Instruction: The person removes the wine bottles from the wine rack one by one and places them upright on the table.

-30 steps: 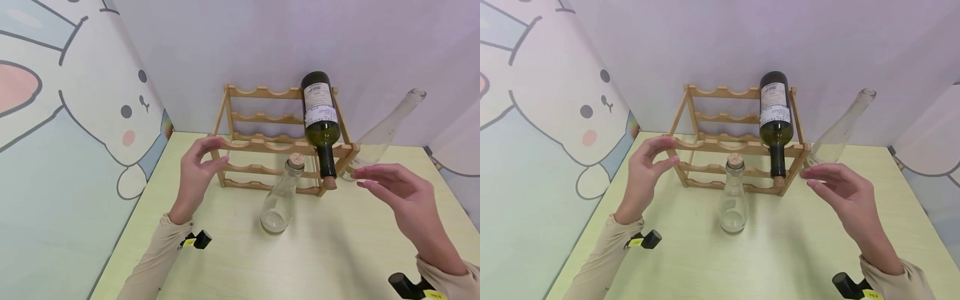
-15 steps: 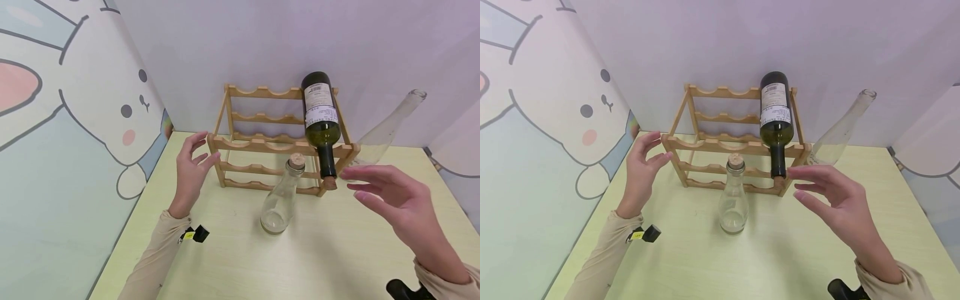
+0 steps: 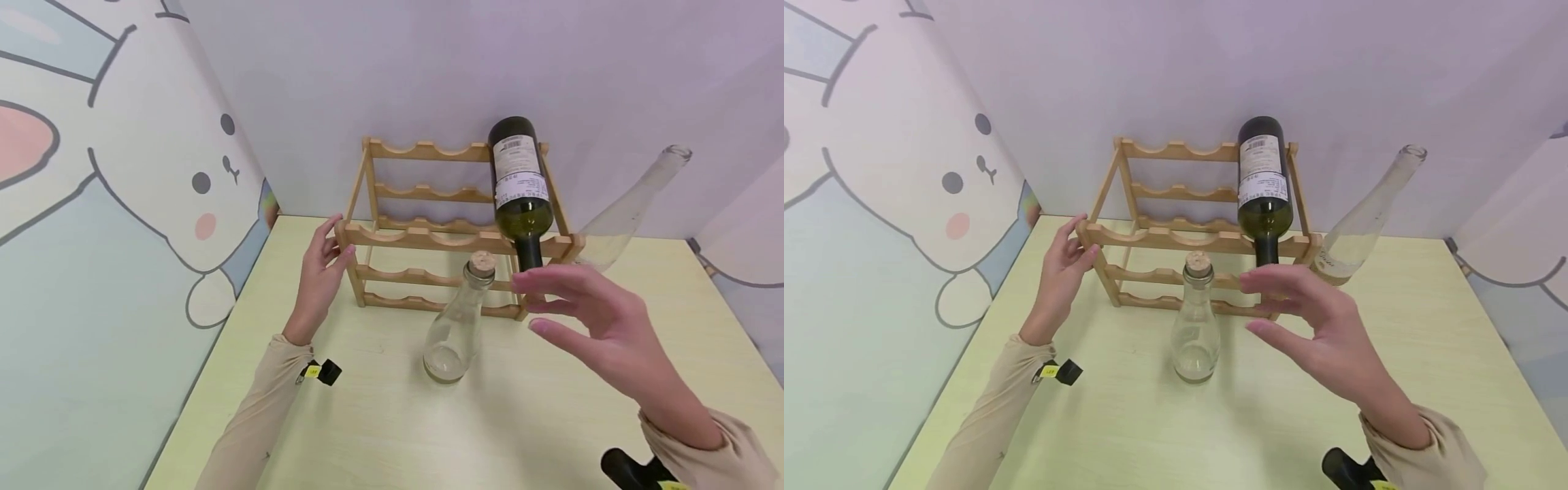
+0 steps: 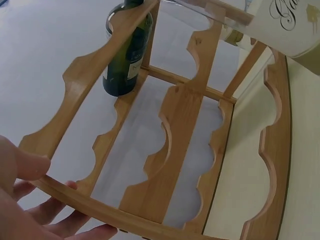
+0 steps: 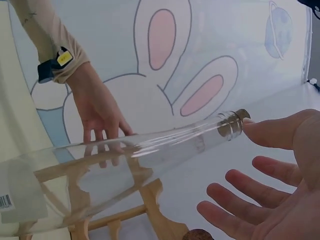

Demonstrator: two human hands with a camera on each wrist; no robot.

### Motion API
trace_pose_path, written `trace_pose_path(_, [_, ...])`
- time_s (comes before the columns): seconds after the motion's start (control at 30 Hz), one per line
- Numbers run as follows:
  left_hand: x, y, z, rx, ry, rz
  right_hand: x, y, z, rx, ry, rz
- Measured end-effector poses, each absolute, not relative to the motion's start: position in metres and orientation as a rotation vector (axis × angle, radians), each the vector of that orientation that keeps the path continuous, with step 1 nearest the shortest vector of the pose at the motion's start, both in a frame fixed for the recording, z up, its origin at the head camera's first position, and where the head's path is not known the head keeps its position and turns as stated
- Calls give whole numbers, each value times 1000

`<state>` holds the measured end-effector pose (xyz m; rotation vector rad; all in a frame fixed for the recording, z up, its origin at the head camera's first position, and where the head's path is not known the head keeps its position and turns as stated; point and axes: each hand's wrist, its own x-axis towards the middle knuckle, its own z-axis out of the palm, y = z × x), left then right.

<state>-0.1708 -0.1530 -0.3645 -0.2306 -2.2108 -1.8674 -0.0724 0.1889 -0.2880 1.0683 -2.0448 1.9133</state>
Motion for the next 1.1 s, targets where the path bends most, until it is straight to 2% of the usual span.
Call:
trace_pose_path(0.4, [-187, -164, -383, -401, -2268, -1717, -84, 160, -304, 972, -2319, 1757])
trace_pose_path(0.7, [-189, -164, -384, -395, -2253, -1737, -93, 144, -316, 1001, -2367, 1808])
trace_pose_path(1.1, [-190, -165, -387, -381, -2252, -1743, -89, 133, -324, 907, -2414, 1687])
